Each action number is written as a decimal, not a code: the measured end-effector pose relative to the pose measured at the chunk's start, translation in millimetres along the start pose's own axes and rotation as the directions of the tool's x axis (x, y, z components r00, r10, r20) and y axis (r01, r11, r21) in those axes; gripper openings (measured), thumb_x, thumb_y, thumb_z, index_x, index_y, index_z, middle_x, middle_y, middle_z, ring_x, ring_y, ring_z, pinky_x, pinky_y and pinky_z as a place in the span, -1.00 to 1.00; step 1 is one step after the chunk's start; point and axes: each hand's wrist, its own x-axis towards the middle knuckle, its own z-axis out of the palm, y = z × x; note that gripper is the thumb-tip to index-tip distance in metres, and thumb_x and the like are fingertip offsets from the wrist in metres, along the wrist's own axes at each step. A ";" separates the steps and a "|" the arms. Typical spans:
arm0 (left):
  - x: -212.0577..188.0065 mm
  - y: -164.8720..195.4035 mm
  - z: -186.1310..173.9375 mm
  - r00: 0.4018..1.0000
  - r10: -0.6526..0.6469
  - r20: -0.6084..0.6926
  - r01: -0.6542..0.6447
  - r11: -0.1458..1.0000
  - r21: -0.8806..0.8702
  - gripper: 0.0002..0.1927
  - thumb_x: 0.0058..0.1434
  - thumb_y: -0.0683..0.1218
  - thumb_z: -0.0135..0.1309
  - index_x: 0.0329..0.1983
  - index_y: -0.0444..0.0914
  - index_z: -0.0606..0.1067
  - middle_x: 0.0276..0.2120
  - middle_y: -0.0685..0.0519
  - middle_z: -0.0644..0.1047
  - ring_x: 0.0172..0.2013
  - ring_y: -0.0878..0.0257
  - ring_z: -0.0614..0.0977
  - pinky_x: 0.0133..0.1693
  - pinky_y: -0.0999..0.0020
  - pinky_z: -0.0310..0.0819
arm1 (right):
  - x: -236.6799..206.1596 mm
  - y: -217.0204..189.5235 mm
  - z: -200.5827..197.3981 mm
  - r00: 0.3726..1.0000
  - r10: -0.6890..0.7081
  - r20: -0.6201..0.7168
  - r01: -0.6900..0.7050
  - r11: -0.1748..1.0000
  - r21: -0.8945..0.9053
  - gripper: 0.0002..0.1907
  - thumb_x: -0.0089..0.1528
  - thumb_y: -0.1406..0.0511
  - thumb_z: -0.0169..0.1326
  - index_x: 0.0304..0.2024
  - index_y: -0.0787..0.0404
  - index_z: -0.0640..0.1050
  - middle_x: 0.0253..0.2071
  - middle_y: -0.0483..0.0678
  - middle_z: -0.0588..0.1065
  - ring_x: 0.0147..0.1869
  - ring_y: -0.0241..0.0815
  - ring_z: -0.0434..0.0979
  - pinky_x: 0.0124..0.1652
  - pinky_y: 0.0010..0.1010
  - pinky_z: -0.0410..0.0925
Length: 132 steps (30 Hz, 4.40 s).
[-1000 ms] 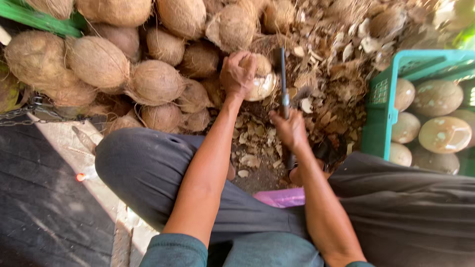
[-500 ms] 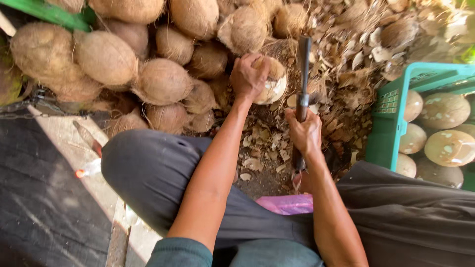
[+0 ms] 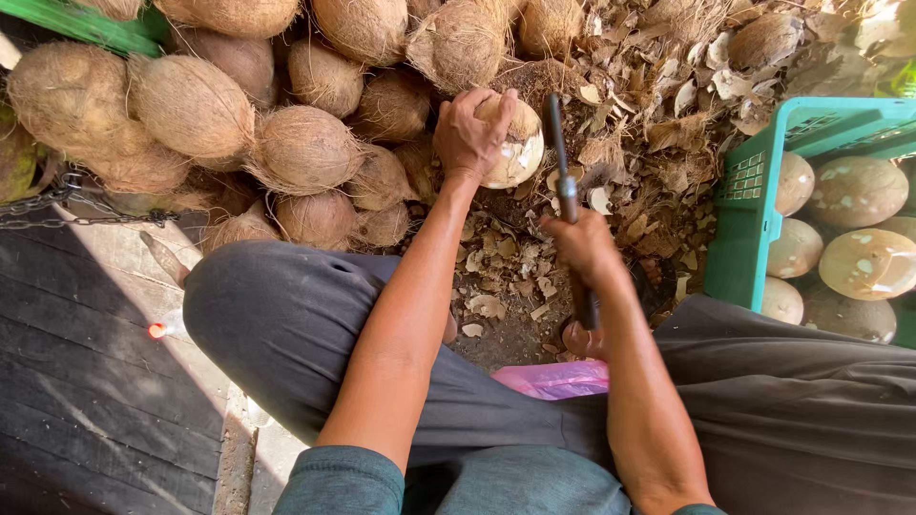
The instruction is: The person sits on the ground and husks coconuts one at a time, holding each coconut against a wooden block and chopping off the fibrous husk with a machete. Husked coconuts are placed into a green plastic crate beside them, and discarded husk fibers pile on the ground.
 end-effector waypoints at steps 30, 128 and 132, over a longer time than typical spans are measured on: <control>-7.9 -16.3 7.3 0.966 -0.212 0.148 0.248 0.923 -0.293 -0.21 -0.14 0.59 0.08 -0.07 -0.02 0.63 -0.16 0.09 0.69 -0.21 0.15 0.70 -0.29 0.13 0.56 | -7.1 -11.3 2.6 0.968 -0.220 -0.120 0.177 0.939 -0.294 -0.74 0.32 0.13 0.12 -0.41 0.06 0.45 -0.54 -0.10 0.42 -0.60 -0.28 0.33 -0.58 -0.35 0.33; -16.3 -8.5 14.0 0.994 -0.089 -0.063 0.083 0.992 -0.091 -0.36 0.09 0.50 0.04 0.00 0.01 0.59 0.01 0.08 0.61 -0.06 0.16 0.64 -0.16 0.13 0.55 | -3.1 6.2 -20.7 0.989 -0.129 0.076 0.125 0.990 0.061 -0.68 0.37 0.12 0.11 -0.39 0.12 0.40 -0.65 -0.21 0.30 -0.66 -0.34 0.25 -0.66 -0.47 0.22; -23.4 -8.7 2.3 0.998 -0.051 -0.043 0.043 0.987 -0.155 -0.37 0.04 0.50 0.06 -0.06 0.02 0.62 -0.01 0.09 0.64 -0.08 0.18 0.67 -0.21 0.15 0.59 | -20.0 7.7 -23.0 0.946 -0.302 0.117 0.235 0.888 0.396 -0.70 0.33 0.16 0.13 -0.43 0.09 0.39 -0.65 -0.21 0.33 -0.69 -0.37 0.25 -0.69 -0.48 0.20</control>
